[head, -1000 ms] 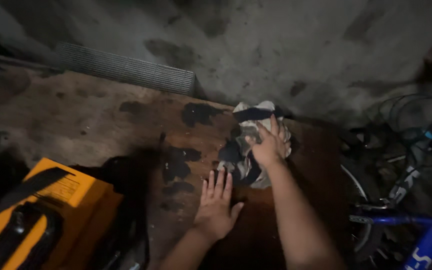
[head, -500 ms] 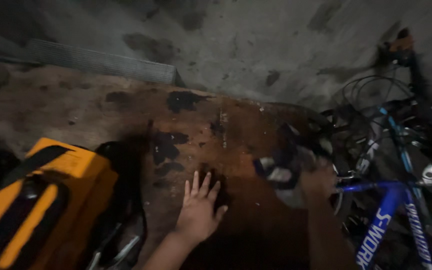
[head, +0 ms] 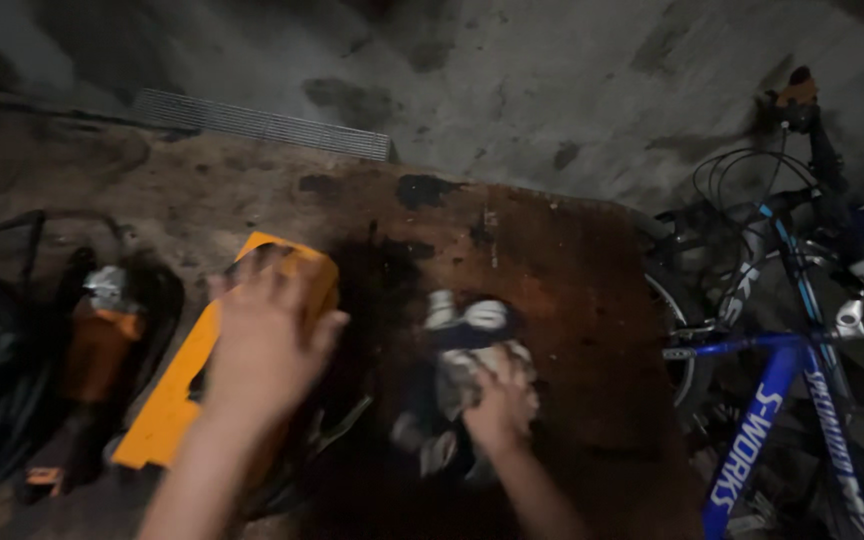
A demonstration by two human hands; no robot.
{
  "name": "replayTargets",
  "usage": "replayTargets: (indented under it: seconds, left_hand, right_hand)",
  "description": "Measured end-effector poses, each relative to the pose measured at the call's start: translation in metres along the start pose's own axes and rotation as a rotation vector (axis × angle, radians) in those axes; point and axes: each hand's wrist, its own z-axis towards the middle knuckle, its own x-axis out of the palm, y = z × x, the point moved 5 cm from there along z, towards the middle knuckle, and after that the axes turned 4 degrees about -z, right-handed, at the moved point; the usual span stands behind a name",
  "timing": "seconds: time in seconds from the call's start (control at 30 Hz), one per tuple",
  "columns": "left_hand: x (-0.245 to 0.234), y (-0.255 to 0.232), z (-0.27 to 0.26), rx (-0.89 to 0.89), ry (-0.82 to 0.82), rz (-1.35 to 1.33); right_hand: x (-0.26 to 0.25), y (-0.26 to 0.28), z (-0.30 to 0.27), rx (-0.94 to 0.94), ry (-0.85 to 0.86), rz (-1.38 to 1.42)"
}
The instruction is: The person wipes a wooden table surface with a cloth. They move a yellow power tool and a coiled cable aside to access the surface, then continue wiping the table with the cloth.
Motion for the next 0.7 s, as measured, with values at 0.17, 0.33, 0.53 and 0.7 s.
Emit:
replayTargets:
  seconds: [0.17, 0.33, 0.53, 0.7]
  left_hand:
    - [-0.007, 0.111, -0.018, -0.232, 0.130, -0.306]
    - [0.025, 0.160, -0.046, -0.552, 0.370, -0.843]
    - [0.049, 0.160, -0.057, -0.629, 0.404, -1.038]
    - [0.056, 0.171, -0.056, -0.548, 0.360, -0.963]
  right_hand:
    - [-0.008, -0.003, -0.045, -0.227, 0.109, 0.018]
    - [-0.059, -0.050, -0.054, 0.488, 0.238, -0.131]
    - [-0.066, 0.061, -0.024, 0.074, -0.202, 0.006]
    - [0.076, 0.143, -0.008, 0.058, -0.044, 0.639]
